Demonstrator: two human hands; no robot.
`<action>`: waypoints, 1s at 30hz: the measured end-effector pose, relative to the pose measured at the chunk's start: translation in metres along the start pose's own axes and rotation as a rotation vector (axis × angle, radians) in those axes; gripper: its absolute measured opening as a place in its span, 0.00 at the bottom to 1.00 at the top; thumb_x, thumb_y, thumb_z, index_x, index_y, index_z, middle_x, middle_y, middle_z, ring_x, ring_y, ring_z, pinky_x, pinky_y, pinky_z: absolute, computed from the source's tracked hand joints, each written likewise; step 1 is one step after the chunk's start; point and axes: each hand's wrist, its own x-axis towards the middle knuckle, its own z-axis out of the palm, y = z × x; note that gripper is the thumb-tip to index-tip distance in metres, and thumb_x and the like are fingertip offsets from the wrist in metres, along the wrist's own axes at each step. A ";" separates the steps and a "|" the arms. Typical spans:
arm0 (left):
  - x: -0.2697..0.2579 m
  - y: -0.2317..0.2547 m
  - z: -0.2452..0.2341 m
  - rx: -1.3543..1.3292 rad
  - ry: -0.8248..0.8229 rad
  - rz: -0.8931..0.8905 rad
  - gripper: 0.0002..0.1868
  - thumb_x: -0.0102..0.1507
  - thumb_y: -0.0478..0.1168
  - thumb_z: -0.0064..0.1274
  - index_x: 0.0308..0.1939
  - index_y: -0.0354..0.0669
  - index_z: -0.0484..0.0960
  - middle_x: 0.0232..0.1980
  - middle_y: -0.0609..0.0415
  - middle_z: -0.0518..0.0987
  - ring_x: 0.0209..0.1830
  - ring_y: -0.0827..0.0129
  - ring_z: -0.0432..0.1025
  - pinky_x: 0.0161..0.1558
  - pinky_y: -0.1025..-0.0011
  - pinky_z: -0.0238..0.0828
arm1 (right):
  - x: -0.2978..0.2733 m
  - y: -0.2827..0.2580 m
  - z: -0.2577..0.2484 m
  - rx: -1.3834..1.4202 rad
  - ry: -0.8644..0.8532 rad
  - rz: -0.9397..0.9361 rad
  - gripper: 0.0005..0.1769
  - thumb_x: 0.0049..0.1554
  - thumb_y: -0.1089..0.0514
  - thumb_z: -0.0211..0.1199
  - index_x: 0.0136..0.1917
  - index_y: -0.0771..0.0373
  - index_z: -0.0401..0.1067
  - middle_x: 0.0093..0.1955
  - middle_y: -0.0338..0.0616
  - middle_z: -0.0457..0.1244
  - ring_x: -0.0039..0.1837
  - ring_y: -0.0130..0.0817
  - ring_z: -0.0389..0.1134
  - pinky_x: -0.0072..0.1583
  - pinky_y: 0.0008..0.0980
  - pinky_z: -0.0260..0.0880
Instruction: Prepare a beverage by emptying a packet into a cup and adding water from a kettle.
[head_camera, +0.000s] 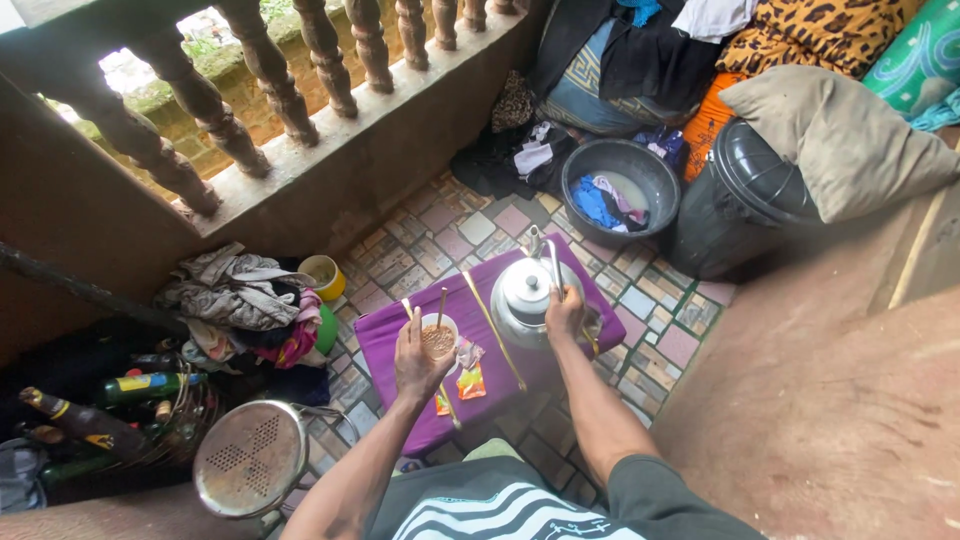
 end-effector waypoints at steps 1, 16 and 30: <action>0.000 0.000 0.001 0.001 0.008 -0.004 0.60 0.49 0.54 0.72 0.76 0.36 0.54 0.64 0.37 0.68 0.64 0.46 0.66 0.63 0.53 0.66 | 0.002 0.003 0.004 0.003 -0.005 -0.007 0.16 0.59 0.48 0.65 0.46 0.65 0.75 0.43 0.54 0.70 0.47 0.52 0.72 0.51 0.48 0.68; -0.008 0.000 0.014 0.002 0.003 -0.083 0.58 0.49 0.52 0.70 0.77 0.40 0.55 0.65 0.41 0.68 0.63 0.49 0.68 0.63 0.55 0.70 | 0.023 0.080 0.023 -0.055 -0.079 0.031 0.16 0.59 0.48 0.65 0.47 0.64 0.74 0.44 0.55 0.69 0.49 0.53 0.71 0.52 0.48 0.68; 0.002 0.009 0.017 -0.016 0.012 -0.034 0.61 0.49 0.55 0.71 0.78 0.42 0.51 0.66 0.37 0.68 0.64 0.47 0.67 0.64 0.53 0.69 | 0.006 0.062 -0.004 -0.283 -0.230 -0.089 0.31 0.53 0.48 0.70 0.65 0.64 0.67 0.61 0.60 0.64 0.67 0.58 0.62 0.66 0.52 0.61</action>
